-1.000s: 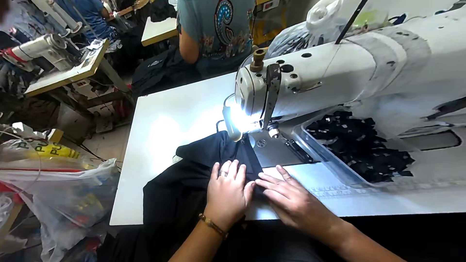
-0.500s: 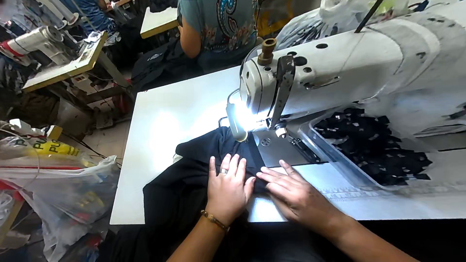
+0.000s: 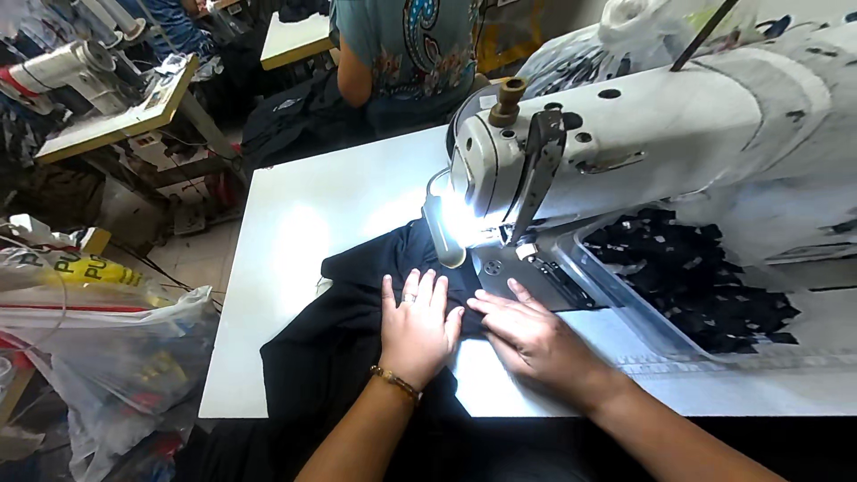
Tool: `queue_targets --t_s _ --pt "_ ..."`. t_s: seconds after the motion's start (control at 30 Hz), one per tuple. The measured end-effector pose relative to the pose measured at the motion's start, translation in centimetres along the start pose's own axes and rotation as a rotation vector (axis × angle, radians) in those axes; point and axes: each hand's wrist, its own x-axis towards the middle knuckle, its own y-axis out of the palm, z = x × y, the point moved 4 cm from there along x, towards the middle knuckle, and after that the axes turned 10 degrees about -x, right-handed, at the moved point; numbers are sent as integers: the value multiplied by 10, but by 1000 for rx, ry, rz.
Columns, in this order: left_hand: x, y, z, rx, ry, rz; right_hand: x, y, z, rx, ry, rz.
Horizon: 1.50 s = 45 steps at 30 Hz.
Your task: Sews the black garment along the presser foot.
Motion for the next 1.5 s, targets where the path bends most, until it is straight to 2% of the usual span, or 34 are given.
queue_targets --t_s 0.13,0.3,0.57,0.83,1.5 --pt "3 1 1 -6 6 -17 6 3 -4 4 14 -9" --pt "0 6 -3 -15 174 -89 -1 10 -5 -52 -33 -67" --pt "0 12 -2 -15 139 -113 -8 16 -9 -102 -54 -98" --pt "-7 9 -2 -28 121 -44 -13 8 -7 -86 -28 -50" --pt "3 5 4 -70 139 -50 1 6 -9 -22 -20 -65"
